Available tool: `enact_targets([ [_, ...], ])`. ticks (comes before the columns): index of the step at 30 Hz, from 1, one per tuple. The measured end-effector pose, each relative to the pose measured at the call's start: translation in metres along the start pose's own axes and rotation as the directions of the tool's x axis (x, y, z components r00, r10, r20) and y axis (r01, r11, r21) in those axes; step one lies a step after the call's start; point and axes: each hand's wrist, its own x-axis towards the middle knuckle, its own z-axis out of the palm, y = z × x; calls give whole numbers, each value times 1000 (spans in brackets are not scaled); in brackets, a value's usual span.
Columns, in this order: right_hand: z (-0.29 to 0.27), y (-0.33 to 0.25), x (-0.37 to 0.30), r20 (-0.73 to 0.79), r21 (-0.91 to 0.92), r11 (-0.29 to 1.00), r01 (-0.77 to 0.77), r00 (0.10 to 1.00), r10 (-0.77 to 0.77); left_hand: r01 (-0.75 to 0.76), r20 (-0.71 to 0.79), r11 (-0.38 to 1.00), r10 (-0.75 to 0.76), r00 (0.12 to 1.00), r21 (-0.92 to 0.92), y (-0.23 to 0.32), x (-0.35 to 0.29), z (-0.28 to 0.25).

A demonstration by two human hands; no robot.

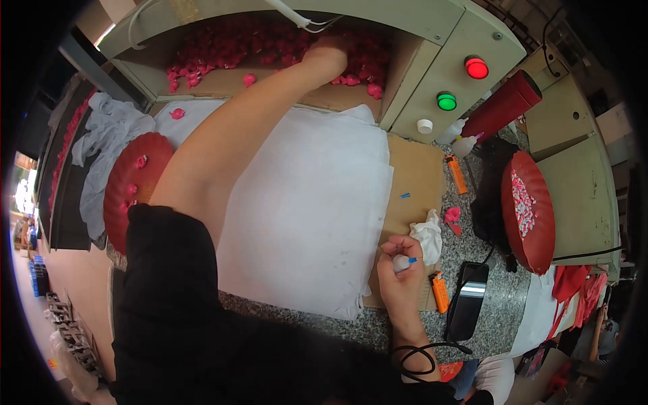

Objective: The person assembles figurines by picking up components, applying glue from a bottle onto each piece, and attaching detail parts by hand before placing them onto a plate.

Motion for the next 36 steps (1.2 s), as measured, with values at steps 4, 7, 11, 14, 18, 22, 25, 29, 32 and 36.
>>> enact_targets([
  [4,-6,6,0,-42,-81,997,21,999,-24,-2,-15,978,5,1000,207,12,42,29],
  [7,-2,12,6,31,-198,956,215,976,-213,13,41,943,-28,999,331,-18,58,43],
  [11,-3,14,16,0,-174,939,295,954,-300,-251,-147,910,313,938,331,-26,64,45],
  [14,-8,18,16,-63,-171,935,311,943,-325,-270,-182,905,342,922,329,-17,73,58],
  [18,-5,19,10,-75,-128,943,307,945,-317,-168,-191,892,268,944,420,-26,72,62],
  [22,-5,16,7,-41,-110,947,301,951,-307,-45,-203,858,171,964,512,-66,66,64],
  [25,-2,13,7,-36,39,980,195,980,-194,-363,-570,832,552,609,419,-106,32,65],
  [29,-6,10,4,-70,135,974,180,983,-172,351,328,425,-129,936,-834,-13,-79,10],
  [32,1,5,4,-15,160,966,204,979,-204,466,435,231,-175,883,-854,67,-167,-34],
  [36,4,-12,1,219,374,907,-196,968,119,471,416,356,-223,882,-807,131,-229,-54],
])
